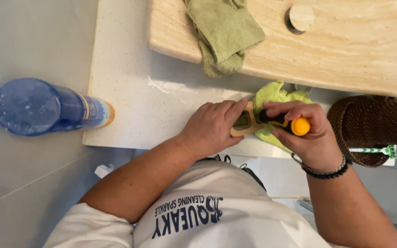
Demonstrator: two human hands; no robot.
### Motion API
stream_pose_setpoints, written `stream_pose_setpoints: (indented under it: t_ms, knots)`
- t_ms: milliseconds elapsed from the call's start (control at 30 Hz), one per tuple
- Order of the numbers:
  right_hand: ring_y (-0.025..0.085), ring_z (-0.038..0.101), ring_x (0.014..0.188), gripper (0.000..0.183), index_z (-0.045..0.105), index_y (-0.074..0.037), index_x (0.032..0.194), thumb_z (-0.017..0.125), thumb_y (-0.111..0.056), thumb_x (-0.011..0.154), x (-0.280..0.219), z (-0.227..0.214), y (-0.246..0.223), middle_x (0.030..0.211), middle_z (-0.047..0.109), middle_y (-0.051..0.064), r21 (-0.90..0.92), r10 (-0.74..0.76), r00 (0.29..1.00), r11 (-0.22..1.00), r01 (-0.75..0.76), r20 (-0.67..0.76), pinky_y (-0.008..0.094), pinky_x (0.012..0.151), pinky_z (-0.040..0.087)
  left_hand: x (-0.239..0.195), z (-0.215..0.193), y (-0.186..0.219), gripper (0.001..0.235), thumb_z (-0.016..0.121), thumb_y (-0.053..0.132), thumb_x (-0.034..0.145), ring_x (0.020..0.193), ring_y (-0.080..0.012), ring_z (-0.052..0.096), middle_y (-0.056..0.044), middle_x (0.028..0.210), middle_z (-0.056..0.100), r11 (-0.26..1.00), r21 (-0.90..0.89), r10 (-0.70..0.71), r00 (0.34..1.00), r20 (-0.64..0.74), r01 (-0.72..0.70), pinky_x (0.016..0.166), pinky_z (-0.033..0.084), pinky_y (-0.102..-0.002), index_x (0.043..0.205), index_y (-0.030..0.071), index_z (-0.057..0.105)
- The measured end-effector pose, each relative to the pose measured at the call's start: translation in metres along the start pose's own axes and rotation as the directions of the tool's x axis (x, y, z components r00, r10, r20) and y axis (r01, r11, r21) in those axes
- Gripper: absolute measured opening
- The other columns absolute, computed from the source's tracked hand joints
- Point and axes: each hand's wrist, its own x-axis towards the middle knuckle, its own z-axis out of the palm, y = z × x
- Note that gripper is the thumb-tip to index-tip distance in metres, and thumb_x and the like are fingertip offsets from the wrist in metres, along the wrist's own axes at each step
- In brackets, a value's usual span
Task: Using a screwdriver to repair or clean a wooden toothbrush holder.
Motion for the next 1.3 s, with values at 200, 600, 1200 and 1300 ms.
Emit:
stream_pose_setpoints:
  t_ms: [200,600,1200,1300]
  knots:
    - [0.028,0.065,0.106,0.035,0.052,-0.007,0.112,0.066,0.017,0.090,0.006,0.004,0.001,0.104,0.064,0.014,0.437,0.071,0.993,0.899,-0.024,-0.093,0.049,0.110,0.051,-0.006,0.033,-0.020,0.111,0.091,0.035,0.072,0.119,-0.0391,0.060,-0.021,0.136,0.057,0.907,-0.416,-0.034,0.975,-0.219,-0.062,0.104,0.051,-0.045,0.157,-0.001,0.028]
    - [0.028,0.069,0.096,0.039,0.053,-0.012,0.109,0.068,0.011,0.080,0.028,0.003,-0.003,0.096,0.066,0.012,0.205,-0.176,0.978,0.967,0.150,0.116,0.051,0.104,0.058,-0.009,0.050,-0.023,0.085,0.092,0.024,0.076,0.126,-0.0366,0.062,-0.018,0.138,0.059,0.950,-0.297,0.003,0.951,-0.308,-0.100,0.110,0.052,-0.044,0.141,0.006,0.041]
    - [0.027,0.058,0.091,0.022,0.051,-0.008,0.113,0.068,0.000,0.101,0.002,0.006,0.036,0.095,0.058,0.013,0.845,0.346,0.922,0.533,-0.042,-0.173,0.049,0.096,0.050,-0.009,0.043,-0.024,0.094,0.094,0.018,0.068,0.133,-0.0376,0.058,-0.019,0.142,0.057,0.930,-0.366,-0.054,0.979,-0.198,-0.023,0.116,0.048,-0.045,0.143,0.007,0.038]
    - [0.028,0.059,0.092,0.024,0.051,-0.009,0.116,0.070,-0.003,0.102,0.004,0.013,0.033,0.097,0.060,0.013,0.852,0.337,0.912,0.522,0.027,-0.235,0.050,0.098,0.050,-0.009,0.042,-0.024,0.097,0.093,0.018,0.065,0.133,-0.0391,0.058,-0.020,0.143,0.056,0.922,-0.383,-0.025,0.984,-0.177,-0.046,0.116,0.048,-0.046,0.143,0.007,0.036]
